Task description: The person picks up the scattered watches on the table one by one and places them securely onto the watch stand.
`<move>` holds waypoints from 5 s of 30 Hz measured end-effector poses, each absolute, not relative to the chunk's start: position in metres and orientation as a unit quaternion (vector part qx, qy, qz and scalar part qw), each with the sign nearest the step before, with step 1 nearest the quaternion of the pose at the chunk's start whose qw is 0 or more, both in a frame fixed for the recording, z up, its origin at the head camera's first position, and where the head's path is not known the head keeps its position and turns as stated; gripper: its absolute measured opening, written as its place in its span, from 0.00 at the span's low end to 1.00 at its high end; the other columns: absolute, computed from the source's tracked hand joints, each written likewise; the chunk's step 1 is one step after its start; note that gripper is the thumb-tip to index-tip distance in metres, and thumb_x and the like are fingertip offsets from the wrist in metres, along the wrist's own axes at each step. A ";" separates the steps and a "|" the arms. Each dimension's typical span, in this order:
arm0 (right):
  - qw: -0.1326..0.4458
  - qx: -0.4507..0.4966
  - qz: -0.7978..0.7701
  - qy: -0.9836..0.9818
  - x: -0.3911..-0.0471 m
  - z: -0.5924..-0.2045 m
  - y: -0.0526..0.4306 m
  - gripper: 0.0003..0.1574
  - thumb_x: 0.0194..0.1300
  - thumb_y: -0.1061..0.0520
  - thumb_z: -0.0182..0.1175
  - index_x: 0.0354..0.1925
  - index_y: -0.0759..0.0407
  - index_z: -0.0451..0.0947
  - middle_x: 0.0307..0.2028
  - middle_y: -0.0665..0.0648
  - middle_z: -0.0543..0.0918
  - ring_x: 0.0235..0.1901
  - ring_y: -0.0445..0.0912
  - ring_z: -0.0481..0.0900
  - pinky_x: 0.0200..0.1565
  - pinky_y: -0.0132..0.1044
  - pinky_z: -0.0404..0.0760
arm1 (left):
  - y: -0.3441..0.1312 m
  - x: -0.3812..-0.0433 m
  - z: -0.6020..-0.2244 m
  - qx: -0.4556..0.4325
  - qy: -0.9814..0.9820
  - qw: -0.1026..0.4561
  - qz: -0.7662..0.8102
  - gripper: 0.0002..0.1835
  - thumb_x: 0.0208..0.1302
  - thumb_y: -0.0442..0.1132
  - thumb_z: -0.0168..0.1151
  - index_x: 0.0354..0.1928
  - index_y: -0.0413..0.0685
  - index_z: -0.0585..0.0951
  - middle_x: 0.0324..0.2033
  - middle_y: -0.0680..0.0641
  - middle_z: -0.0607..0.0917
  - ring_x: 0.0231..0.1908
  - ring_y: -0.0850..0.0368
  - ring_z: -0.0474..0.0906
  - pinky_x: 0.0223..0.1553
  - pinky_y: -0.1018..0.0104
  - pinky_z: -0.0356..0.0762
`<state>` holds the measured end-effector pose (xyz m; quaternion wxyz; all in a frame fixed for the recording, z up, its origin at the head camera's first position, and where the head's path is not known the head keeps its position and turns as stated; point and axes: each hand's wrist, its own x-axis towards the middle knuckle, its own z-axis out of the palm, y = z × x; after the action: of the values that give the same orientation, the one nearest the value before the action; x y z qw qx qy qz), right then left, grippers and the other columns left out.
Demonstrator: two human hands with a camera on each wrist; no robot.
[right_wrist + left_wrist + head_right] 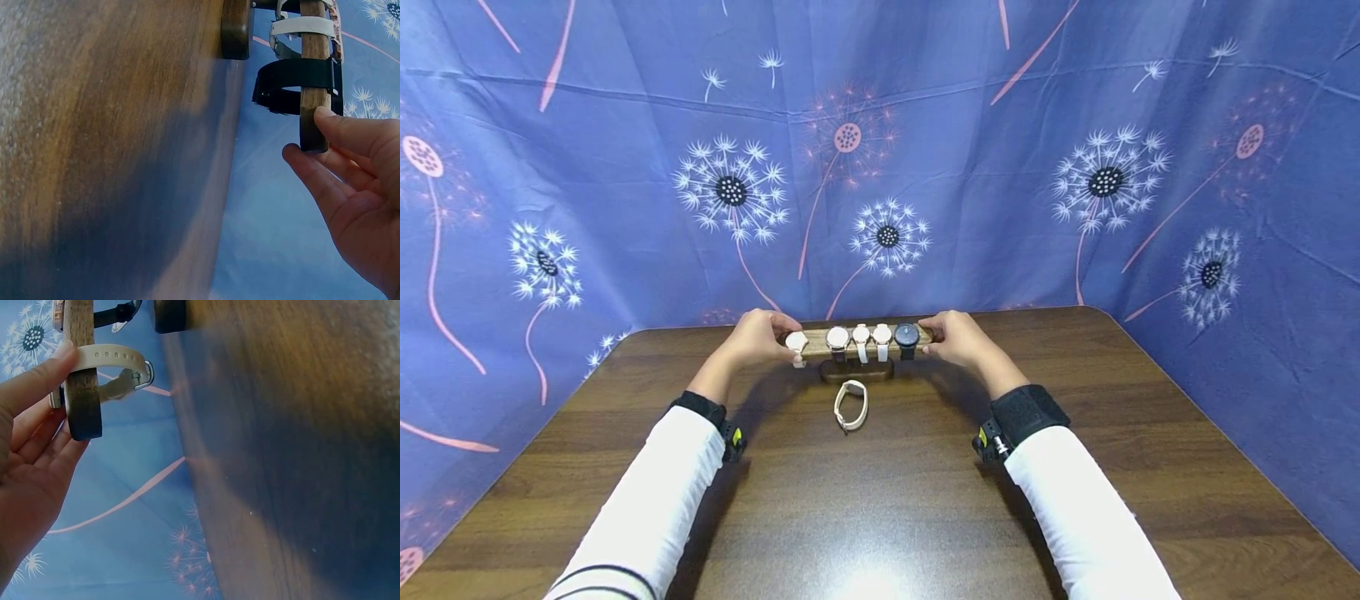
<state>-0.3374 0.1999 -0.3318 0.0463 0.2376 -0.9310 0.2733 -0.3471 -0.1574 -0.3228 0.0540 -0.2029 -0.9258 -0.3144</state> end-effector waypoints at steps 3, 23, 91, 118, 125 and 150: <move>0.046 0.239 0.273 -0.931 -0.337 -0.332 0.200 0.30 0.58 0.66 0.68 0.59 0.71 0.74 0.46 0.67 0.83 0.41 0.55 0.83 0.42 0.46 0.83 | -0.157 -0.348 -0.321 -0.203 -0.931 0.047 -0.301 0.26 0.39 0.36 0.82 0.45 0.39 0.86 0.33 0.48 0.88 0.33 0.57 0.81 0.40 0.61 0.81; 0.055 0.251 0.259 -0.931 -0.338 -0.332 0.199 0.30 0.57 0.66 0.69 0.58 0.72 0.76 0.42 0.66 0.83 0.37 0.53 0.83 0.39 0.45 0.82 | -0.146 -0.353 -0.316 -0.209 -0.938 0.035 -0.275 0.27 0.40 0.40 0.83 0.46 0.41 0.87 0.34 0.47 0.88 0.35 0.56 0.82 0.41 0.62 0.81; 0.084 0.232 0.250 -0.936 -0.270 -0.301 0.192 0.21 0.58 0.60 0.68 0.48 0.71 0.80 0.42 0.66 0.85 0.40 0.57 0.83 0.44 0.52 0.81 | -0.141 -0.289 -0.306 -0.258 -0.912 0.083 -0.309 0.18 0.55 0.38 0.73 0.46 0.35 0.84 0.42 0.39 0.87 0.43 0.47 0.84 0.47 0.54 0.81; 0.054 0.259 0.193 -0.945 -0.261 -0.328 0.161 0.17 0.55 0.58 0.71 0.42 0.66 0.84 0.38 0.59 0.86 0.41 0.55 0.82 0.45 0.51 0.79 | -0.127 -0.264 -0.341 -0.244 -0.921 0.046 -0.300 0.13 0.54 0.37 0.74 0.40 0.38 0.86 0.35 0.43 0.88 0.36 0.53 0.85 0.40 0.61 0.83; 0.040 0.257 0.189 -0.947 -0.261 -0.334 0.154 0.17 0.56 0.57 0.70 0.43 0.66 0.83 0.40 0.61 0.86 0.42 0.55 0.82 0.47 0.51 0.79 | -0.110 -0.267 -0.342 -0.271 -0.919 0.043 -0.284 0.10 0.54 0.36 0.73 0.37 0.38 0.86 0.31 0.47 0.88 0.34 0.55 0.84 0.39 0.63 0.82; 0.045 0.254 0.185 -0.948 -0.263 -0.335 0.153 0.15 0.57 0.57 0.70 0.41 0.65 0.84 0.38 0.57 0.86 0.42 0.56 0.82 0.46 0.51 0.79 | -0.036 -0.290 -0.354 -0.136 -0.987 -0.076 -0.032 0.28 0.52 0.69 0.66 0.26 0.50 0.79 0.24 0.52 0.78 0.24 0.57 0.75 0.23 0.61 0.77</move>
<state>-0.2628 0.1530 -0.3347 0.0453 0.2538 -0.9484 0.1848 -0.2905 -0.0358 -0.3540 -0.0755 -0.1360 -0.9873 -0.0317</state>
